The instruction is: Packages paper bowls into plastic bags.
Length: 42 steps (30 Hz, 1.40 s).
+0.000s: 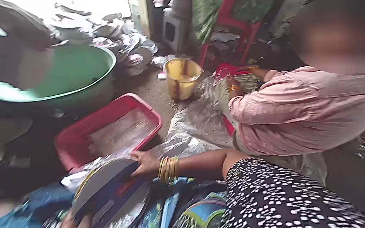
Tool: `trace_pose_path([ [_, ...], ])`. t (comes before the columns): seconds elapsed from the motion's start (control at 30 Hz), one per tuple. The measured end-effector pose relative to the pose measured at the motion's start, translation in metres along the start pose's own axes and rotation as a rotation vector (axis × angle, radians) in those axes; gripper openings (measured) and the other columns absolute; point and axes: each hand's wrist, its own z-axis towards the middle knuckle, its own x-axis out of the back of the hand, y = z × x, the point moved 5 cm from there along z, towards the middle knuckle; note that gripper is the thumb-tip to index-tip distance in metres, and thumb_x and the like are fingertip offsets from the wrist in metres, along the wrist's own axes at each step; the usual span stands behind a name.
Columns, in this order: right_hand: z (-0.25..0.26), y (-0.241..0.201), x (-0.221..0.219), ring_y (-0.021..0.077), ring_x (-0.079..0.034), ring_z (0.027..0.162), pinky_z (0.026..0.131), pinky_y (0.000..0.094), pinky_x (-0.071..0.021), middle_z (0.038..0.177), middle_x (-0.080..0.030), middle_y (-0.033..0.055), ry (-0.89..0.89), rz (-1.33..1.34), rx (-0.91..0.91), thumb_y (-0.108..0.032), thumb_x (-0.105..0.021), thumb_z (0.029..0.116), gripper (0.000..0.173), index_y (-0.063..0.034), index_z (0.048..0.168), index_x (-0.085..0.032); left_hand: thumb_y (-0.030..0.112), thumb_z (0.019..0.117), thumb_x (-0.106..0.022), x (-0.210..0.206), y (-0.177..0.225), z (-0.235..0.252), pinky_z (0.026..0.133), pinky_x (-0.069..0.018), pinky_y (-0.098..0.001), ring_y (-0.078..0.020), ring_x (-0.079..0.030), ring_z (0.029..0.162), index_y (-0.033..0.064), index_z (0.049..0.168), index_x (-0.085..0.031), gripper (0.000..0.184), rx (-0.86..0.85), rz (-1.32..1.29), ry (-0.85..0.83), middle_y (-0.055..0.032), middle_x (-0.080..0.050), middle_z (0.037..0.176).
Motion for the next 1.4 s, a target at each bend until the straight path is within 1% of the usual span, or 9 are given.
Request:
trace_pose_path([
  [0.07, -0.005, -0.003, -0.004, 0.0416, -0.063, 0.120, 0.105, 0.0538, -0.0478, 0.129, -0.063, 0.0330, 0.059, -0.102, 0.144, -0.003, -0.084, 0.0743, 0.077, 0.0119, 0.142, -0.050, 0.002, 0.0940, -0.054, -0.003, 0.004, -0.006, 0.100, -0.0475, -0.0239, -0.0080, -0.061, 0.111, -0.0226, 0.125, -0.052, 0.040, 0.111, 0.043, 0.077, -0.0290, -0.062, 0.121],
  [0.17, -0.013, -0.008, -0.013, 0.0314, -0.064, 0.122, 0.104, 0.0499, -0.0515, 0.135, -0.063, 0.0224, 0.119, -0.256, 0.341, -0.023, -0.082, 0.0819, 0.074, 0.0022, 0.145, -0.054, 0.005, 0.0974, -0.059, 0.003, -0.007, -0.014, 0.102, -0.0498, -0.0266, -0.0114, -0.063, 0.116, -0.0155, 0.127, -0.057, 0.036, 0.237, -0.012, 0.135, -0.0241, -0.064, 0.125],
  [0.37, -0.022, -0.012, -0.033, 0.0341, -0.068, 0.119, 0.093, 0.0518, -0.0577, 0.142, -0.060, 0.0215, 0.201, -0.432, 0.550, -0.018, -0.076, 0.0886, 0.058, -0.0047, 0.143, -0.060, 0.008, 0.1009, -0.058, 0.013, -0.012, -0.023, 0.092, -0.0545, -0.0233, -0.0049, -0.065, 0.101, -0.0093, 0.125, -0.058, 0.030, 0.394, -0.267, 0.164, -0.0120, -0.067, 0.113],
  [0.53, -0.028, -0.015, -0.042, 0.0321, -0.068, 0.120, 0.093, 0.0426, -0.0587, 0.140, -0.061, 0.0255, 0.206, -0.352, 0.724, -0.010, -0.060, 0.0978, 0.030, 0.0018, 0.124, -0.069, 0.044, 0.1119, -0.021, 0.018, -0.019, -0.038, 0.102, -0.0512, -0.0290, -0.0076, -0.060, 0.120, 0.0063, 0.147, -0.044, 0.057, 0.485, -0.626, 0.233, -0.0067, -0.061, 0.134],
  [0.67, -0.028, -0.012, -0.040, 0.0185, -0.063, 0.128, 0.100, 0.0332, -0.0548, 0.139, -0.062, 0.0214, 0.101, -0.119, 0.537, -0.016, -0.051, 0.1037, 0.030, 0.0077, 0.118, -0.063, 0.046, 0.1110, -0.025, 0.015, -0.032, -0.038, 0.095, -0.0572, -0.0328, -0.0127, -0.067, 0.110, 0.0057, 0.140, -0.050, 0.055, 0.533, -0.874, 0.229, -0.0083, -0.069, 0.119],
  [0.8, -0.020, -0.018, -0.030, 0.0026, -0.065, 0.109, 0.094, 0.0242, -0.0540, 0.125, -0.068, 0.0081, 0.088, 0.037, 0.327, -0.015, -0.050, 0.1034, 0.030, 0.0030, 0.124, -0.063, 0.036, 0.1129, -0.027, 0.016, -0.036, -0.034, 0.095, -0.0568, -0.0312, -0.0104, -0.067, 0.110, 0.0028, 0.138, -0.052, 0.048, 0.564, -0.742, 0.231, -0.0083, -0.069, 0.119],
  [0.93, -0.004, -0.029, -0.009, 0.0014, -0.065, 0.085, 0.080, 0.0269, -0.0566, 0.093, -0.068, -0.0029, 0.212, 0.178, 0.185, -0.014, -0.050, 0.1032, 0.019, -0.0042, 0.113, -0.062, 0.016, 0.1109, -0.038, 0.019, -0.034, -0.033, 0.085, -0.0569, -0.0216, -0.0023, -0.067, 0.091, -0.0032, 0.122, -0.058, 0.029, 0.535, -0.607, 0.250, -0.0031, -0.070, 0.100],
  [1.17, 0.049, -0.060, 0.034, 0.0004, -0.055, 0.080, 0.076, 0.0227, -0.0464, 0.089, -0.058, -0.0028, 0.418, 0.261, 0.126, -0.011, -0.051, 0.1052, 0.008, -0.0067, 0.105, -0.058, 0.001, 0.1047, -0.049, 0.024, -0.037, -0.032, 0.085, -0.0552, -0.0193, -0.0003, -0.066, 0.088, -0.0096, 0.120, -0.057, 0.021, 0.512, -0.525, 0.262, -0.0054, -0.069, 0.100],
  [1.4, 0.079, -0.108, 0.041, 0.0135, -0.073, 0.086, 0.072, 0.0322, -0.0618, 0.110, -0.072, 0.0000, 0.295, 0.499, 0.246, -0.031, -0.033, 0.1112, 0.037, -0.0120, 0.143, -0.041, 0.000, 0.1036, -0.052, 0.031, -0.023, -0.030, 0.084, -0.0542, -0.0176, 0.0015, -0.065, 0.087, -0.0101, 0.115, -0.059, 0.017, 0.453, -0.490, 0.298, -0.0040, -0.069, 0.097],
])
